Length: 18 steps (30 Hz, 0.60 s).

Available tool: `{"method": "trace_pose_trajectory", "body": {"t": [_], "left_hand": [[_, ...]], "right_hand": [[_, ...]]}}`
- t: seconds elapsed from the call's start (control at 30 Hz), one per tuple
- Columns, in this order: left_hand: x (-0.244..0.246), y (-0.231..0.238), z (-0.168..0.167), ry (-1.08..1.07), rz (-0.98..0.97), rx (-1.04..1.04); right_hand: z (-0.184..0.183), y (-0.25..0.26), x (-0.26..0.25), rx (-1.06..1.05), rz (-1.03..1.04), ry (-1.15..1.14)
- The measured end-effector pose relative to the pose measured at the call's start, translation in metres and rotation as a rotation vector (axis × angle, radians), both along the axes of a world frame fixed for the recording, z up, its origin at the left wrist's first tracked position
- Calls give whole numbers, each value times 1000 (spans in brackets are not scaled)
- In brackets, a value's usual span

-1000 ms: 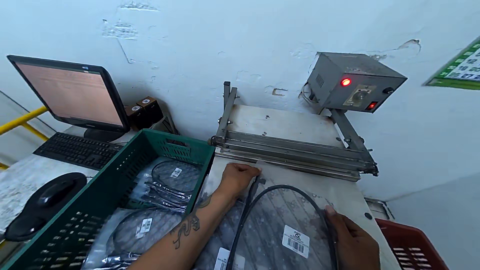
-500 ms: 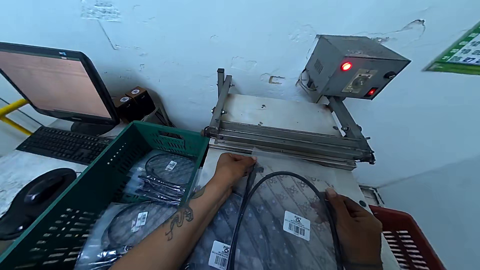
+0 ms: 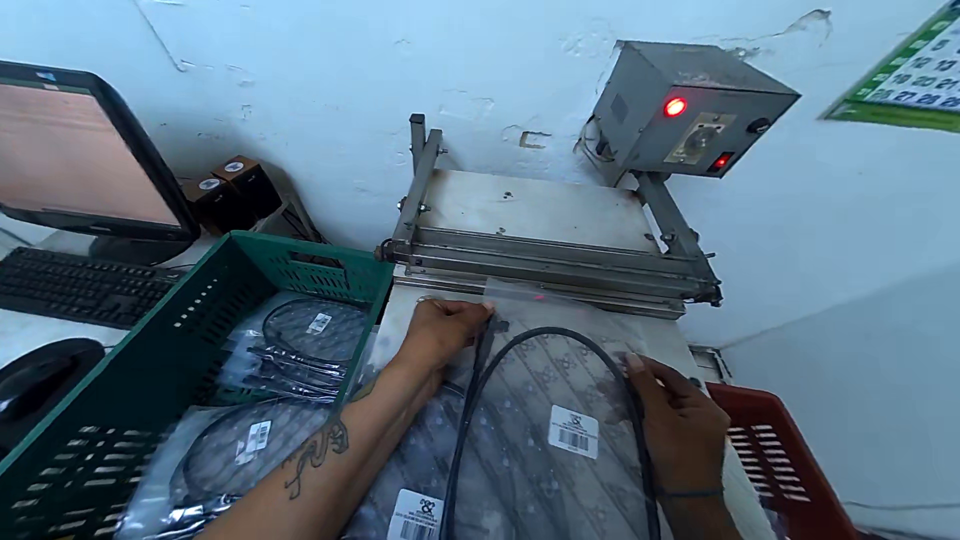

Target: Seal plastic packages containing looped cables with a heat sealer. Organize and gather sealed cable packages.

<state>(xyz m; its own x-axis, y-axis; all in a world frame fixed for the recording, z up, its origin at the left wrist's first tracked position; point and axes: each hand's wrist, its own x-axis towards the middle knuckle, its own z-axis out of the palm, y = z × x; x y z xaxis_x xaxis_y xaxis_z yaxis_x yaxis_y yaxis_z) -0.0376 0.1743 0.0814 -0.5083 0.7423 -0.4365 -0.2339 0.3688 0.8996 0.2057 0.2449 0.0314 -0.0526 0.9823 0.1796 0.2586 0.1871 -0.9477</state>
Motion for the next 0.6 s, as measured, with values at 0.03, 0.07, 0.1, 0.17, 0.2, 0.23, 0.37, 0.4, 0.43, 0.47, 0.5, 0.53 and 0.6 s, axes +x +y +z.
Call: {"method": "trace_pose_trajectory", "body": {"t": [0.03,0.07,0.1,0.17,0.2,0.23,0.37,0.4,0.43,0.47,0.5,0.53,0.6], "left_hand": [[0,5,-3,-13,16,0],[0,10,-7,-20,29,-4],[0,14,-9,-27,46,-6],[-1,22,-15,-33,85,-25],[-2,27,-19,-32,101,-39],[-5,30,-24,-20,108,-55],[-14,37,-31,54,122,-98],[-16,39,-32,71,141,-99],[-19,41,-34,81,151,-99],[-21,43,-34,92,156,-102],[-23,45,-34,110,164,-115],[-24,46,-32,124,173,-138],[-28,49,-33,135,181,-170]], "right_hand": [[-1,4,-1,5,-10,-37],[-2,9,-1,-3,-17,-67],[-4,14,-2,-19,-23,-89],[-8,23,-5,-52,-21,-111],[-10,27,-6,-68,-19,-116],[-10,30,-8,-83,-11,-123],[-10,39,-17,-50,17,-142],[-9,41,-20,-36,22,-141],[-8,43,-23,-31,29,-142],[-7,45,-27,-39,32,-147],[-7,47,-31,-61,39,-158],[-9,49,-34,-94,48,-174],[-16,53,-38,-139,51,-195]]}}
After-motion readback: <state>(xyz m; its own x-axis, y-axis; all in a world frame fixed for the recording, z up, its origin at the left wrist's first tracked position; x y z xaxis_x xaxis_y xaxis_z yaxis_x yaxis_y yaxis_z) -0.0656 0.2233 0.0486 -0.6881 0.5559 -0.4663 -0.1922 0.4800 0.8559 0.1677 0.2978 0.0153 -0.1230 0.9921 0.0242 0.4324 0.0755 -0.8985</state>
